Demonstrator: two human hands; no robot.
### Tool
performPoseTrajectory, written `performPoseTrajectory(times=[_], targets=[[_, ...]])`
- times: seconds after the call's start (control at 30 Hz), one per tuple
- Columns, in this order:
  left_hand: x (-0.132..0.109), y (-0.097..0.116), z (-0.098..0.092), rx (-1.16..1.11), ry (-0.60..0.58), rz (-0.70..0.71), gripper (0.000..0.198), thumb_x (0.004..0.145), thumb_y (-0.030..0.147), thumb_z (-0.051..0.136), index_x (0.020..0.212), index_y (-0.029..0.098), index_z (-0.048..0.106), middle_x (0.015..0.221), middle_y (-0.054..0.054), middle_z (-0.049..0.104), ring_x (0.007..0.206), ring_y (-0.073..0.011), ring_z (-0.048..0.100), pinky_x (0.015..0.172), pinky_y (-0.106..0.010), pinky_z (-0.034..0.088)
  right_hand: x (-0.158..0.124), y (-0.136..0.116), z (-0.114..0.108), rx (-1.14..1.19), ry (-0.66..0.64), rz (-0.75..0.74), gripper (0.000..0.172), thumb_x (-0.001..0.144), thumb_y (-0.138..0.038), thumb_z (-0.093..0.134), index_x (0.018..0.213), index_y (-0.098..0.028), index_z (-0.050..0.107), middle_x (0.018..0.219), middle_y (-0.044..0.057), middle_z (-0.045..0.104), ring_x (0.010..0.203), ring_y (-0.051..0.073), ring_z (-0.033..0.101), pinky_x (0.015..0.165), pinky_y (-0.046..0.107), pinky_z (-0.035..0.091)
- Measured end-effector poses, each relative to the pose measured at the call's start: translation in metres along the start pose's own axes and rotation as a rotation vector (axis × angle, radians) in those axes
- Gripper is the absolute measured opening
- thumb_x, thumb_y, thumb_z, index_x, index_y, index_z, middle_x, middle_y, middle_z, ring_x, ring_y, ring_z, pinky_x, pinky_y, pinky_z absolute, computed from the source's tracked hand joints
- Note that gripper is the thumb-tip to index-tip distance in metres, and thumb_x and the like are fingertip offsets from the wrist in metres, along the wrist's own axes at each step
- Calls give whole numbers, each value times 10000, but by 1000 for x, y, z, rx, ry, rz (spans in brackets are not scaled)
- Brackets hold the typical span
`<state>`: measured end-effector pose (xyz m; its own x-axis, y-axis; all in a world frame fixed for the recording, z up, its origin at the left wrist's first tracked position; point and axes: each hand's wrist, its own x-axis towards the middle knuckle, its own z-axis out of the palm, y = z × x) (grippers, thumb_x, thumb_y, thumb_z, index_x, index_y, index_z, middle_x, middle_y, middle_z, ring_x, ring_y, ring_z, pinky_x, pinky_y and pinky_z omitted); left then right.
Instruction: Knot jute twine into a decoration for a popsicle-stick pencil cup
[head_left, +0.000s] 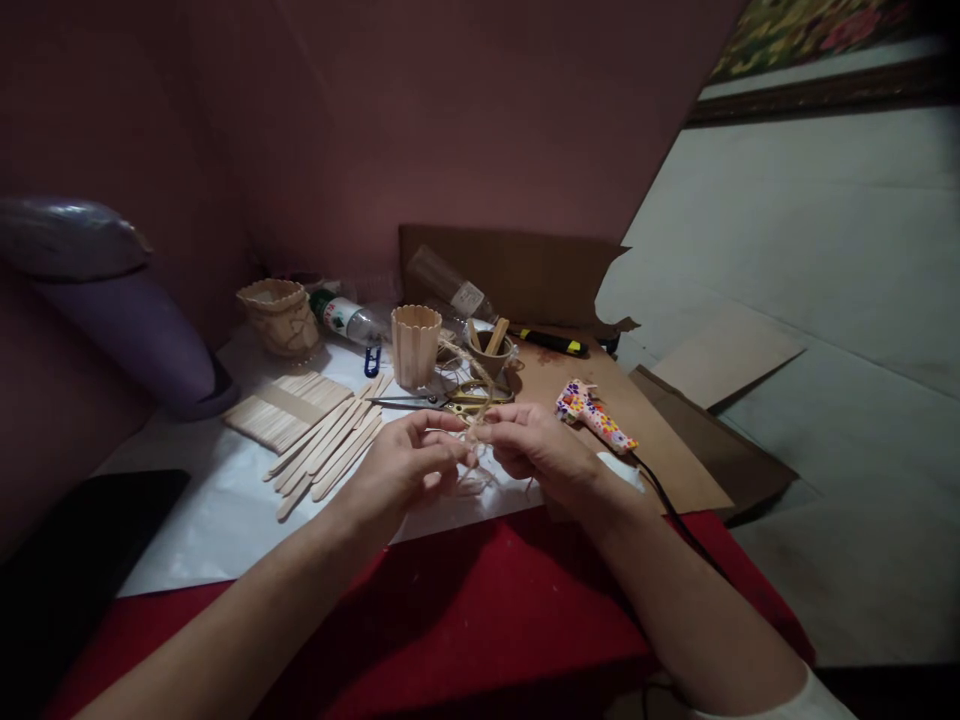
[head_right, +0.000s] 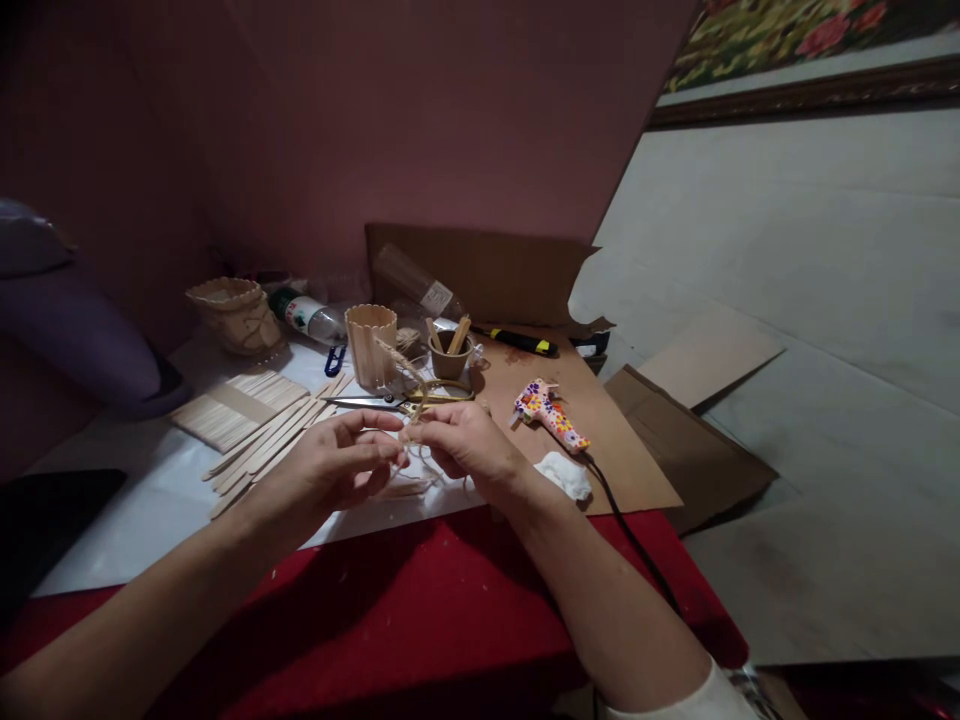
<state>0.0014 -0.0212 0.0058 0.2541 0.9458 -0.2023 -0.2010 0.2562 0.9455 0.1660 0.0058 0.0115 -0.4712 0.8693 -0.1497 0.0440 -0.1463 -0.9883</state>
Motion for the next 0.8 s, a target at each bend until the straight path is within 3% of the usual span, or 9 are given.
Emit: performPoseTrajectory(times=[0.13, 0.43, 0.67, 0.8], targets=[[2, -1, 0, 144, 78, 72, 242, 637, 247, 702, 811, 123, 589, 586, 23, 562, 417, -39, 404, 383, -169, 266, 0, 2, -2, -108, -3, 37, 211, 740, -314, 610, 638, -153, 521, 445, -89, 297, 394, 42, 188, 383, 217, 102], [1, -2, -1, 501, 126, 291, 140, 700, 234, 622, 769, 125, 677, 714, -40, 672, 637, -132, 575, 584, -237, 430, -1, 1, -3, -204, -74, 72, 272, 739, -324, 612, 584, -166, 454, 449, -83, 307, 403, 42, 205, 394, 221, 112], [0, -1, -1, 539, 102, 257, 170, 700, 201, 600, 795, 110, 708, 721, -56, 693, 666, -154, 597, 612, -249, 444, -5, 1, -4, -228, -117, 60, 261, 765, -330, 590, 606, -163, 466, 491, -74, 318, 424, 49, 225, 395, 221, 142], [0, -5, -2, 620, 131, 344, 168, 716, 192, 579, 797, 134, 714, 682, -41, 682, 632, -144, 583, 581, -241, 430, -5, 2, -4, -228, -114, 20, 267, 790, -409, 571, 710, -159, 527, 499, -77, 321, 423, 49, 220, 387, 211, 138]])
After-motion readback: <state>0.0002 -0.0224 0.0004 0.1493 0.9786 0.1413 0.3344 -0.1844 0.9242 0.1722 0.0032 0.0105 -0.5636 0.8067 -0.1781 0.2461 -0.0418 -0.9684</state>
